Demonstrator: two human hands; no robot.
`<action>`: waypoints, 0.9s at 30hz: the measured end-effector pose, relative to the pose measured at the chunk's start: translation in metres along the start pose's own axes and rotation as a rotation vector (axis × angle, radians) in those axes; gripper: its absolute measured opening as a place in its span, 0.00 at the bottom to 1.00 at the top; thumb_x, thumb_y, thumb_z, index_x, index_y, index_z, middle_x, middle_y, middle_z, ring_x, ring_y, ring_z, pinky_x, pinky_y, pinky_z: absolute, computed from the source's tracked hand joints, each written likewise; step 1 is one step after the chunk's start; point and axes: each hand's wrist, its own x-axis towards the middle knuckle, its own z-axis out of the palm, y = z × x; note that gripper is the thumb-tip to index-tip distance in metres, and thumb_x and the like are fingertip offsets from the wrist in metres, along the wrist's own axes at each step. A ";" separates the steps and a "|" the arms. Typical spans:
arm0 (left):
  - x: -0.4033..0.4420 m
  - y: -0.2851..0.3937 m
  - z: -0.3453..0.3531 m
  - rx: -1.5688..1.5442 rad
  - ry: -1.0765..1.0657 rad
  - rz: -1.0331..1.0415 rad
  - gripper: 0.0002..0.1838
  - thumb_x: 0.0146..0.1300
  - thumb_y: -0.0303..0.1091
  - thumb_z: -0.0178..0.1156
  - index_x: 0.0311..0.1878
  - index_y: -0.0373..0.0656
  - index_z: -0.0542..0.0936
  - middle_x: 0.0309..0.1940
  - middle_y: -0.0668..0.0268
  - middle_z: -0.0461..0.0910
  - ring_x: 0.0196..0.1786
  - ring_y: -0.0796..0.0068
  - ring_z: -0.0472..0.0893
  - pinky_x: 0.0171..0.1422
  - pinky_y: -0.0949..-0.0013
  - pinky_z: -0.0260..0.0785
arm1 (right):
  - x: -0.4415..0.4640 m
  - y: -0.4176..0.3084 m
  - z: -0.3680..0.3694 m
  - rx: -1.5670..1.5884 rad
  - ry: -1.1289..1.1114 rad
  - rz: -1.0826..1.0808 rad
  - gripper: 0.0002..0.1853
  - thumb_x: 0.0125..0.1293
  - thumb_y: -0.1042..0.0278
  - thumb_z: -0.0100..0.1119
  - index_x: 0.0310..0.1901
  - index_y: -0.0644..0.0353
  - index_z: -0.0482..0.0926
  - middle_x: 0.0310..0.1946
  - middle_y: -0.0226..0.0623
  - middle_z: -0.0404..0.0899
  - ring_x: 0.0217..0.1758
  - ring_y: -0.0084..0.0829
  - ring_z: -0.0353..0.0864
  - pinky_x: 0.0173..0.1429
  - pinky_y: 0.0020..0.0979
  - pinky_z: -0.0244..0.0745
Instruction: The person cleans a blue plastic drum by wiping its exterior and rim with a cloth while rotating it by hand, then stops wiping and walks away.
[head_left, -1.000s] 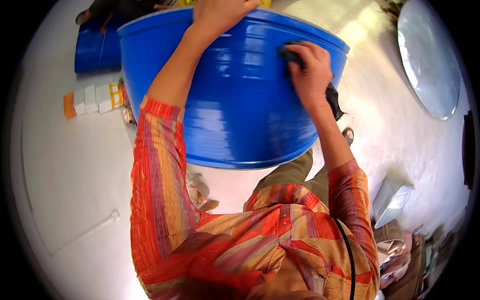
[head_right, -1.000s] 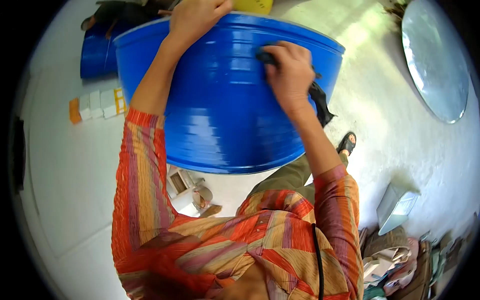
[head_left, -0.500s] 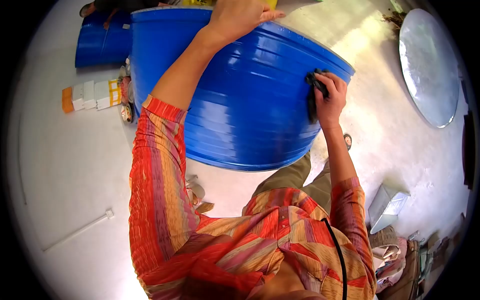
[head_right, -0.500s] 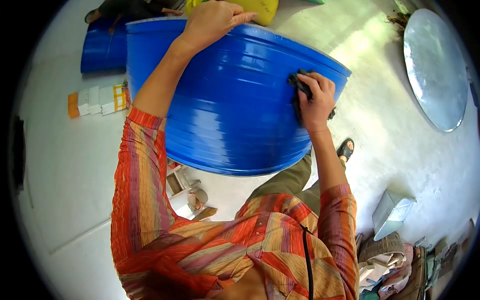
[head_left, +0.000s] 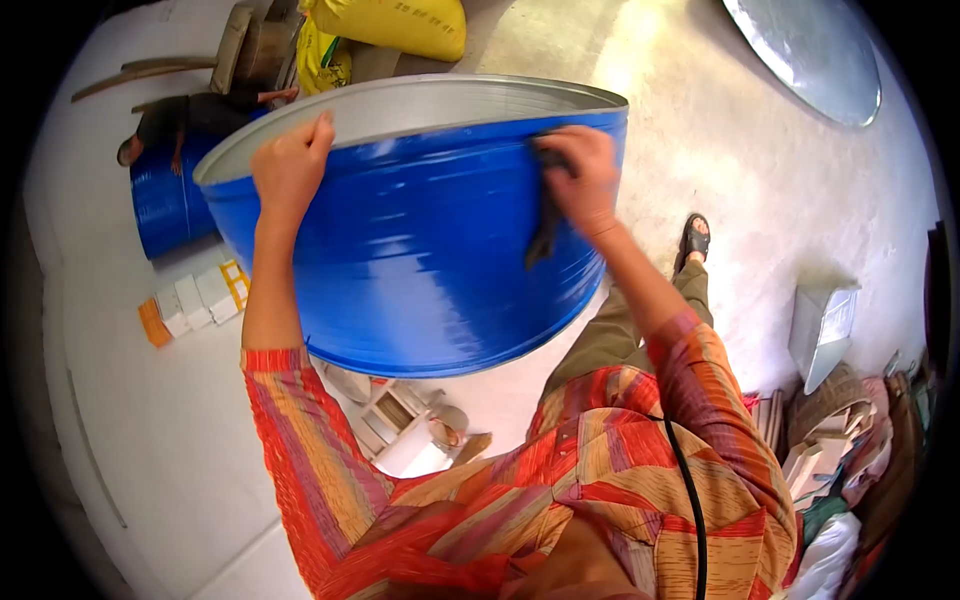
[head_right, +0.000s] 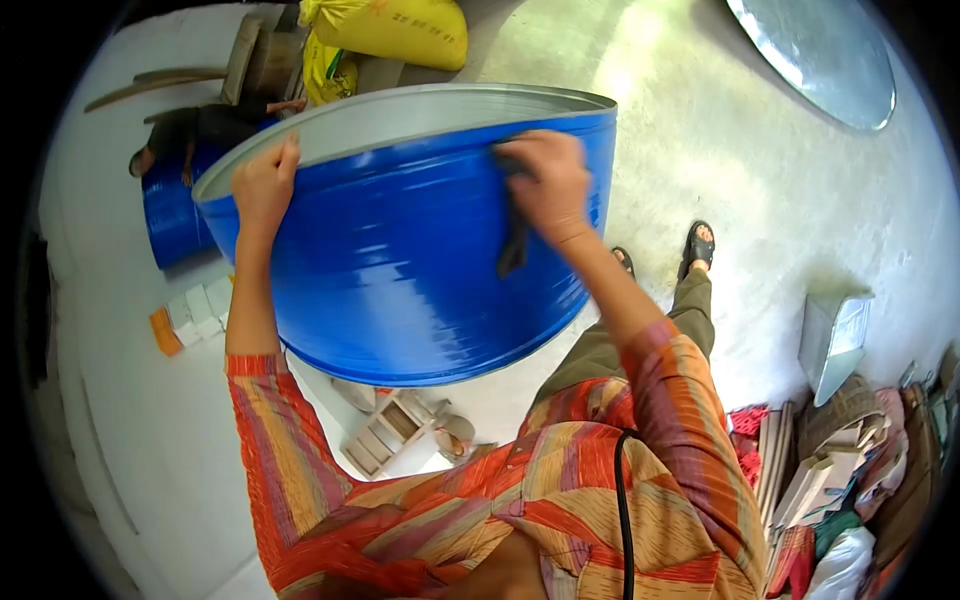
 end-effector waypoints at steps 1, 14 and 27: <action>-0.006 -0.006 -0.002 -0.036 0.027 -0.029 0.21 0.66 0.47 0.58 0.21 0.43 0.81 0.17 0.54 0.76 0.21 0.50 0.76 0.26 0.54 0.64 | -0.020 0.059 0.007 0.005 0.089 0.147 0.17 0.47 0.79 0.61 0.41 0.54 0.84 0.43 0.36 0.82 0.47 0.42 0.80 0.54 0.38 0.75; -0.046 -0.031 -0.003 -0.194 0.165 -0.103 0.19 0.67 0.37 0.59 0.24 0.33 0.76 0.17 0.54 0.73 0.17 0.65 0.66 0.26 0.62 0.62 | -0.025 -0.079 0.040 0.084 -0.118 -0.342 0.16 0.41 0.72 0.67 0.36 0.49 0.80 0.42 0.27 0.79 0.45 0.34 0.77 0.47 0.34 0.75; -0.071 -0.035 -0.010 -0.184 0.104 -0.172 0.18 0.68 0.33 0.59 0.23 0.33 0.71 0.15 0.62 0.63 0.20 0.75 0.59 0.24 0.67 0.55 | 0.024 0.212 0.061 -0.053 -0.230 0.832 0.17 0.60 0.56 0.59 0.49 0.50 0.83 0.43 0.44 0.85 0.48 0.44 0.83 0.53 0.40 0.76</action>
